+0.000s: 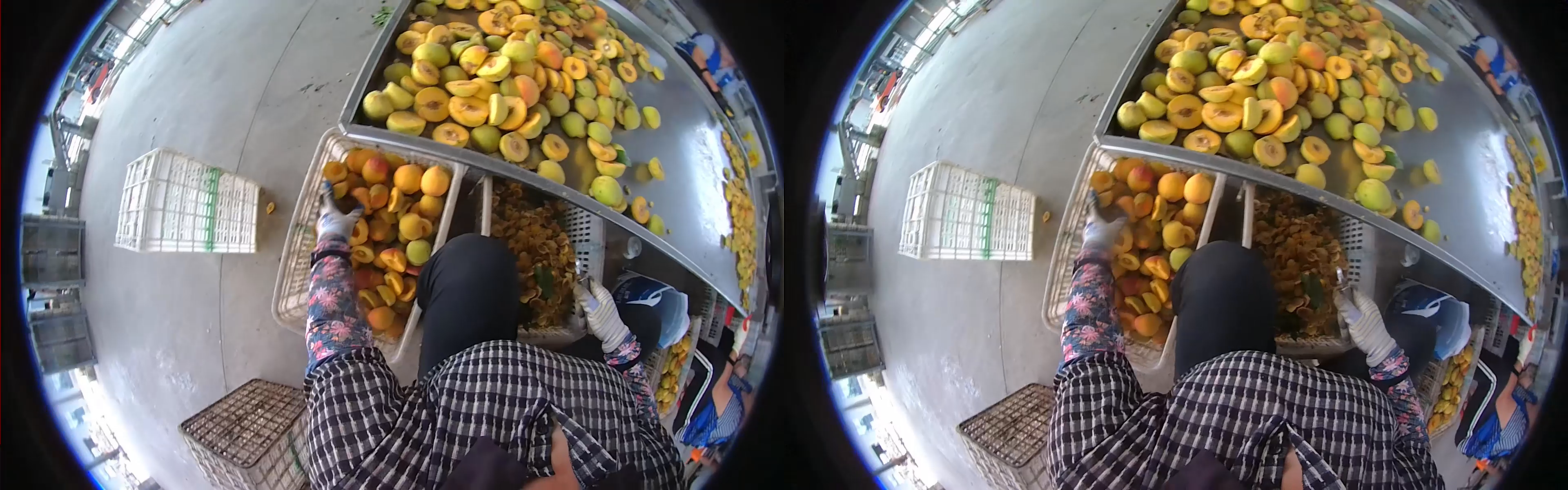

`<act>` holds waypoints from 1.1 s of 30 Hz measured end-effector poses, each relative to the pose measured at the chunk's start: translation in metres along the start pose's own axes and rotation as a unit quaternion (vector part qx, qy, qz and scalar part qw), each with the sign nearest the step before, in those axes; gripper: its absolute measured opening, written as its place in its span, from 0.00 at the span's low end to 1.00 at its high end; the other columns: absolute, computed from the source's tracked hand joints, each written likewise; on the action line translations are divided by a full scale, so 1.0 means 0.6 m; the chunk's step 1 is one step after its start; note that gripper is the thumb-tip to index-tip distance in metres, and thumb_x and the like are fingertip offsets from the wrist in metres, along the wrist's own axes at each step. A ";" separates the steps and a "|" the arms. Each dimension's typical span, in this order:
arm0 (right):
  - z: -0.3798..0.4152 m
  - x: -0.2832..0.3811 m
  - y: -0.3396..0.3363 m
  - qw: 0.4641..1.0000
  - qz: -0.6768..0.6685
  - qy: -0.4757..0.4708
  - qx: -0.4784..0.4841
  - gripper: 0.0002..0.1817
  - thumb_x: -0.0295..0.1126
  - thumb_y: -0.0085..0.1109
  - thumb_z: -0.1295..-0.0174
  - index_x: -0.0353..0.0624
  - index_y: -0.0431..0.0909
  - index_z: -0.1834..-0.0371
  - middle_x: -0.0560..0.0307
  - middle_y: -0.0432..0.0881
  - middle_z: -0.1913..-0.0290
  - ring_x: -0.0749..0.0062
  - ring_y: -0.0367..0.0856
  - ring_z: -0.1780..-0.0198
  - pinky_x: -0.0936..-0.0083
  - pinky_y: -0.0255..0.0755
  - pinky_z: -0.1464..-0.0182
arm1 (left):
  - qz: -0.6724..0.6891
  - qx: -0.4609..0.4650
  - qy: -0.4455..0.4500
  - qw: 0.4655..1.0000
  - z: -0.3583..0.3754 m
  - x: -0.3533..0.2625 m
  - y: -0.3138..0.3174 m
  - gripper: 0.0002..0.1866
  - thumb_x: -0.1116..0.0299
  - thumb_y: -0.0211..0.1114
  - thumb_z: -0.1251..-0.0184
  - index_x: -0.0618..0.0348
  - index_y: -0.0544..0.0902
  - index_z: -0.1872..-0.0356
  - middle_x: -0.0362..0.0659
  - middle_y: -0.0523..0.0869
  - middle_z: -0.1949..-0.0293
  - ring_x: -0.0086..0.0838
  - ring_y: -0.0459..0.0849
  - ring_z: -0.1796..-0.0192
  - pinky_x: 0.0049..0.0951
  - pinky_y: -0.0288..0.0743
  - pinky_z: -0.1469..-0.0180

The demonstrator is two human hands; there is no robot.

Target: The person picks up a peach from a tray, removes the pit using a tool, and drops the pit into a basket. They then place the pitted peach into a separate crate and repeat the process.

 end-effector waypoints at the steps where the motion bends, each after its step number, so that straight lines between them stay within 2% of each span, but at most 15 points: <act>1: 0.003 -0.003 -0.003 1.000 -0.002 0.004 -0.001 0.16 0.48 0.57 0.27 0.48 0.73 0.57 0.65 0.70 0.78 0.79 0.67 0.84 0.80 0.63 0.81 | 0.046 0.038 -0.057 0.997 0.000 0.011 0.009 0.49 0.50 0.69 0.38 0.48 0.54 0.20 0.60 0.77 0.36 0.54 0.78 0.36 0.46 0.73 0.34; 4: 0.002 -0.021 -0.017 1.000 -0.024 -0.014 -0.002 0.17 0.49 0.58 0.27 0.47 0.73 0.57 0.65 0.70 0.78 0.80 0.67 0.84 0.80 0.63 0.81 | -0.133 0.052 -0.069 0.987 0.035 0.085 0.021 0.44 0.52 0.61 0.32 0.54 0.52 0.20 0.62 0.84 0.47 0.56 0.85 0.47 0.50 0.78 0.43; 7: 0.006 -0.020 -0.012 0.999 -0.043 0.015 0.003 0.17 0.49 0.59 0.28 0.47 0.72 0.59 0.65 0.71 0.78 0.80 0.68 0.84 0.79 0.65 0.81 | -0.229 0.192 -0.050 0.953 0.127 0.226 0.089 0.43 0.50 0.56 0.31 0.59 0.51 0.20 0.62 0.79 0.38 0.52 0.82 0.40 0.49 0.78 0.40; 8: 0.002 -0.021 -0.010 0.999 -0.050 0.013 0.008 0.17 0.49 0.59 0.28 0.47 0.72 0.59 0.65 0.71 0.78 0.80 0.69 0.84 0.79 0.66 0.81 | -0.361 0.121 0.116 0.917 0.176 0.285 0.130 0.42 0.54 0.58 0.31 0.58 0.52 0.20 0.60 0.76 0.34 0.51 0.81 0.37 0.45 0.78 0.38; 9: 0.004 -0.016 -0.005 0.998 -0.058 0.019 0.025 0.16 0.48 0.58 0.27 0.46 0.72 0.59 0.65 0.71 0.77 0.80 0.70 0.83 0.79 0.67 0.81 | -0.350 0.142 0.083 0.922 0.208 0.275 0.113 0.39 0.56 0.60 0.32 0.57 0.59 0.23 0.58 0.79 0.36 0.49 0.82 0.38 0.42 0.79 0.38; 13: -0.021 -0.039 -0.003 0.998 0.016 -0.038 0.049 0.16 0.47 0.57 0.27 0.45 0.73 0.60 0.64 0.73 0.78 0.79 0.71 0.82 0.78 0.68 0.78 | -0.013 0.160 -0.053 0.986 0.205 0.057 -0.047 0.26 0.59 0.66 0.34 0.58 0.80 0.37 0.55 0.87 0.46 0.46 0.87 0.44 0.37 0.80 0.42; 14: -0.019 -0.029 -0.001 0.998 0.025 -0.010 0.061 0.15 0.46 0.58 0.27 0.45 0.73 0.58 0.65 0.73 0.78 0.80 0.71 0.80 0.78 0.68 0.76 | 0.110 0.101 -0.003 0.989 0.164 0.047 -0.049 0.20 0.58 0.66 0.33 0.60 0.86 0.47 0.55 0.90 0.54 0.44 0.89 0.49 0.37 0.80 0.46; 18: -0.022 -0.019 0.000 0.996 0.035 -0.011 0.076 0.13 0.44 0.58 0.26 0.46 0.74 0.55 0.66 0.74 0.76 0.80 0.72 0.80 0.78 0.68 0.77 | 0.184 -0.029 0.198 0.962 0.087 -0.292 -0.212 0.15 0.66 0.64 0.30 0.65 0.84 0.48 0.54 0.89 0.55 0.46 0.88 0.51 0.37 0.79 0.48; 20: -0.018 -0.021 -0.001 0.994 0.068 -0.052 0.069 0.12 0.43 0.58 0.26 0.45 0.75 0.55 0.67 0.74 0.75 0.81 0.73 0.78 0.78 0.68 0.77 | 0.155 -0.041 0.303 0.939 0.061 -0.450 -0.234 0.17 0.66 0.65 0.30 0.61 0.83 0.44 0.51 0.87 0.53 0.45 0.86 0.49 0.37 0.78 0.46; 21: -0.045 -0.067 -0.006 0.982 0.120 -0.124 0.072 0.24 0.50 0.58 0.28 0.40 0.74 0.43 0.54 0.80 0.63 0.69 0.77 0.64 0.73 0.72 0.59 | 0.133 -0.055 0.387 0.911 0.049 -0.524 -0.229 0.18 0.66 0.64 0.30 0.59 0.82 0.42 0.51 0.86 0.52 0.46 0.85 0.49 0.38 0.78 0.46; 23: -0.096 -0.158 -0.011 0.991 0.045 -0.076 0.097 0.26 0.50 0.57 0.27 0.38 0.73 0.41 0.50 0.82 0.60 0.66 0.78 0.61 0.74 0.73 0.55 | 0.088 -0.023 0.447 0.890 0.010 -0.651 -0.199 0.20 0.72 0.56 0.32 0.58 0.80 0.39 0.54 0.84 0.44 0.48 0.82 0.42 0.39 0.76 0.41; 25: -0.107 -0.214 0.013 0.843 -0.497 0.140 0.154 0.27 0.51 0.55 0.27 0.36 0.72 0.40 0.48 0.83 0.58 0.64 0.80 0.58 0.74 0.75 0.53 | 0.033 -0.022 0.523 0.852 -0.059 -0.729 -0.127 0.22 0.75 0.52 0.33 0.58 0.80 0.38 0.54 0.82 0.40 0.50 0.80 0.38 0.39 0.74 0.35; 27: -0.122 -0.246 0.000 0.922 -0.347 0.084 0.148 0.24 0.48 0.56 0.26 0.39 0.72 0.41 0.57 0.79 0.66 0.72 0.78 0.70 0.73 0.75 0.67 | -0.121 0.159 0.328 0.923 -0.064 -0.781 -0.093 0.24 0.70 0.50 0.31 0.58 0.77 0.35 0.57 0.79 0.35 0.47 0.75 0.31 0.41 0.68 0.29; 29: -0.079 -0.146 -0.025 0.992 -0.037 -0.020 0.116 0.22 0.48 0.56 0.27 0.41 0.72 0.42 0.62 0.76 0.71 0.78 0.74 0.76 0.74 0.71 0.74 | -0.319 0.140 0.353 0.868 -0.103 -0.793 -0.030 0.34 0.65 0.48 0.31 0.58 0.60 0.23 0.57 0.70 0.27 0.46 0.66 0.24 0.43 0.58 0.23; 33: 0.003 -0.048 -0.030 0.995 0.026 0.013 0.096 0.22 0.50 0.57 0.28 0.41 0.73 0.46 0.63 0.73 0.74 0.79 0.72 0.78 0.75 0.67 0.76 | -0.288 0.177 0.333 0.880 -0.094 -0.794 -0.032 0.40 0.58 0.65 0.40 0.51 0.65 0.24 0.56 0.70 0.28 0.49 0.70 0.27 0.44 0.65 0.26</act>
Point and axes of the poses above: each hand's wrist, its own z-axis away from the middle knuckle, its own y-axis out of the palm, x = y × z, the point moved 5 cm from there along -z, towards the middle knuckle
